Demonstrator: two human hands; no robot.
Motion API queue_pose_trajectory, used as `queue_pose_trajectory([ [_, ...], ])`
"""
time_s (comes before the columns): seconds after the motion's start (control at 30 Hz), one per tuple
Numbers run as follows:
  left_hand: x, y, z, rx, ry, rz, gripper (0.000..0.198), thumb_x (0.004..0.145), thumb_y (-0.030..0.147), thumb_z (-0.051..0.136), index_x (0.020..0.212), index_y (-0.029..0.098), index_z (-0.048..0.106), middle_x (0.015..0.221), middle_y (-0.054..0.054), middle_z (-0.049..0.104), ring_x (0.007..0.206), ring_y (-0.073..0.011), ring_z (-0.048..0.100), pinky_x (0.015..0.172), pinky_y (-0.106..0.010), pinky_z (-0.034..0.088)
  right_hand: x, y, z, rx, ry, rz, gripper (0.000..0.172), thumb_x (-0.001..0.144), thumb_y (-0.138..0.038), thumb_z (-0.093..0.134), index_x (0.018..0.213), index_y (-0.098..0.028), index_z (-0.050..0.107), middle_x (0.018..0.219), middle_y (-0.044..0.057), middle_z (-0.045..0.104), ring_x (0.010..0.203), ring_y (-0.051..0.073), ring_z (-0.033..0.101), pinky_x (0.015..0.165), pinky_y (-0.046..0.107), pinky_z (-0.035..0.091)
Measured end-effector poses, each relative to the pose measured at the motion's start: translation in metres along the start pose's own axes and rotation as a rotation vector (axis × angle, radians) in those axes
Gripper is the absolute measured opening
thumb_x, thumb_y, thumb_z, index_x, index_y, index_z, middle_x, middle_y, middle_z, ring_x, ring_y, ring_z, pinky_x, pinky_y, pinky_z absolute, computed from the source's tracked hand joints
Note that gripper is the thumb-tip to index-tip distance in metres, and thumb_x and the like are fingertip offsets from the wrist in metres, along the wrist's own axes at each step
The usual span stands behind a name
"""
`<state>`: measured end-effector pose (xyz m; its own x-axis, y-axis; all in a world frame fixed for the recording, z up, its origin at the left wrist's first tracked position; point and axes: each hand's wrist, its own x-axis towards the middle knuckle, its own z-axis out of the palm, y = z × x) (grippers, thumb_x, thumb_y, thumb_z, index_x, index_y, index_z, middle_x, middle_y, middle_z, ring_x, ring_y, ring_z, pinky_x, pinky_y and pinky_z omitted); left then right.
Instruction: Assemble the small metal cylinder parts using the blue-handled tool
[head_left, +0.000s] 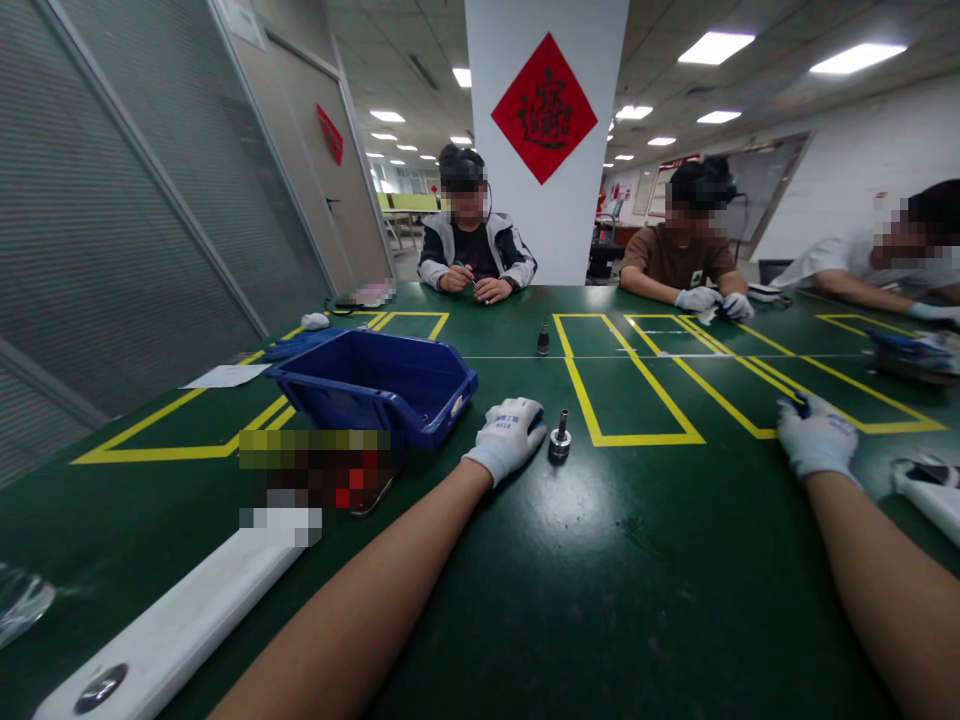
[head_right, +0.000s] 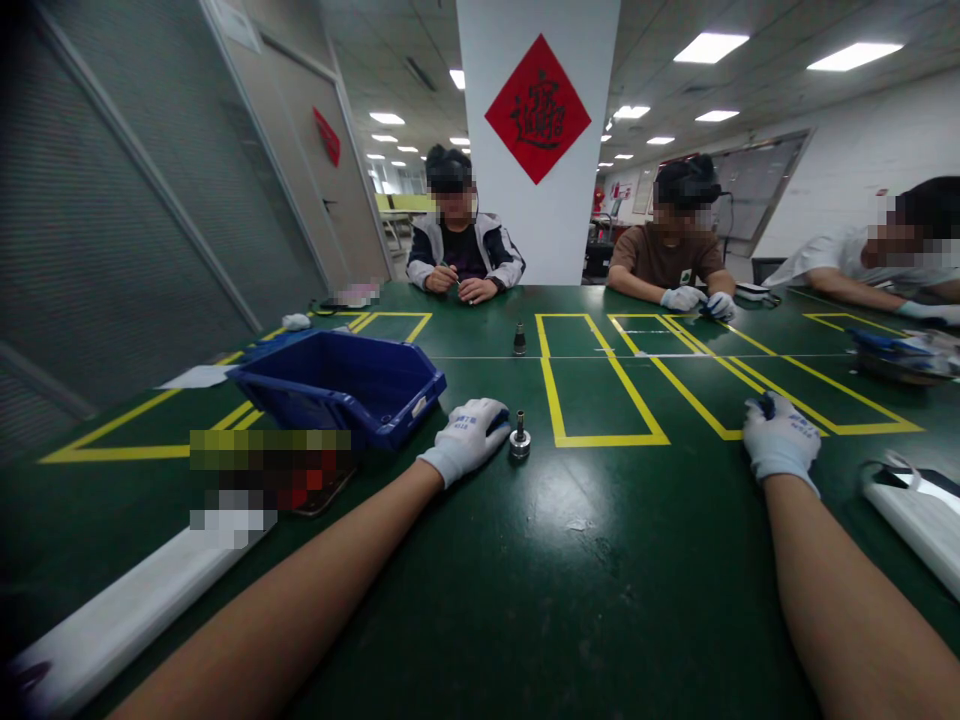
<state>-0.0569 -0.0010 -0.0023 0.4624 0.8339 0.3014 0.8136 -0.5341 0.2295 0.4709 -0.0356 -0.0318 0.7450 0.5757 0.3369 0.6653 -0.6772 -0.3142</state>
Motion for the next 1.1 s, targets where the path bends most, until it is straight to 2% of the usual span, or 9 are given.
queue_pose_trajectory([
  [0.13,0.000,0.001,-0.002,0.004,-0.018,-0.015,0.032,0.087,0.047,0.043,0.108,0.026,0.054,0.111,-0.005,0.055,0.105,-0.0225,0.048,0.088,-0.035,0.039,0.003,0.001,0.000,-0.016,-0.026,0.031,0.057,0.085,-0.058,0.032,0.133,-0.031,0.045,0.122,0.015,0.057,0.107,0.034,0.055,0.086,0.044,0.042],
  [0.27,0.000,0.003,-0.004,0.000,-0.026,-0.017,0.032,0.087,0.047,0.043,0.109,0.026,0.054,0.112,-0.005,0.055,0.105,-0.0230,0.048,0.088,-0.036,0.040,0.002,-0.002,-0.003,-0.021,-0.052,0.065,0.060,0.083,-0.059,0.036,0.130,-0.024,0.050,0.121,0.019,0.056,0.108,0.036,0.053,0.089,0.043,0.040],
  [0.47,0.001,0.007,-0.008,-0.004,-0.068,-0.046,0.032,0.087,0.045,0.044,0.110,0.026,0.053,0.115,-0.006,0.054,0.107,-0.0235,0.047,0.090,-0.036,0.039,-0.002,-0.009,-0.007,0.017,-0.097,0.019,0.062,0.086,-0.055,0.031,0.137,-0.022,0.038,0.121,0.021,0.054,0.106,0.035,0.054,0.084,0.045,0.040],
  [0.67,0.000,0.006,-0.007,-0.004,-0.074,-0.059,0.033,0.087,0.046,0.044,0.112,0.027,0.053,0.116,-0.005,0.053,0.109,-0.0235,0.046,0.092,-0.036,0.037,-0.001,-0.009,-0.006,-0.030,-0.092,-0.010,0.055,0.087,-0.052,0.027,0.125,-0.019,0.050,0.110,0.020,0.058,0.100,0.032,0.056,0.080,0.042,0.042],
  [0.9,0.001,0.003,-0.004,0.007,-0.052,-0.018,0.033,0.087,0.047,0.042,0.111,0.026,0.053,0.114,-0.006,0.054,0.107,-0.0233,0.047,0.090,-0.036,0.039,0.001,-0.009,-0.008,-0.060,-0.143,-0.026,0.055,0.086,-0.053,0.030,0.125,-0.020,0.050,0.109,0.019,0.058,0.100,0.034,0.055,0.079,0.042,0.042],
  [1.0,0.001,0.004,-0.005,0.004,-0.057,-0.025,0.033,0.087,0.047,0.043,0.111,0.026,0.053,0.114,-0.006,0.054,0.107,-0.0236,0.047,0.089,-0.036,0.039,-0.001,-0.010,-0.007,-0.066,-0.147,-0.062,0.055,0.085,-0.053,0.032,0.126,-0.020,0.049,0.114,0.020,0.056,0.103,0.035,0.053,0.081,0.044,0.041],
  [1.1,0.001,0.005,-0.007,-0.004,-0.064,-0.027,0.033,0.087,0.046,0.043,0.111,0.026,0.053,0.114,-0.006,0.054,0.108,-0.0236,0.047,0.090,-0.037,0.038,-0.005,-0.014,-0.008,-0.039,-0.121,-0.102,0.060,0.085,-0.057,0.030,0.134,-0.023,0.042,0.126,0.020,0.048,0.114,0.036,0.046,0.087,0.047,0.038],
])
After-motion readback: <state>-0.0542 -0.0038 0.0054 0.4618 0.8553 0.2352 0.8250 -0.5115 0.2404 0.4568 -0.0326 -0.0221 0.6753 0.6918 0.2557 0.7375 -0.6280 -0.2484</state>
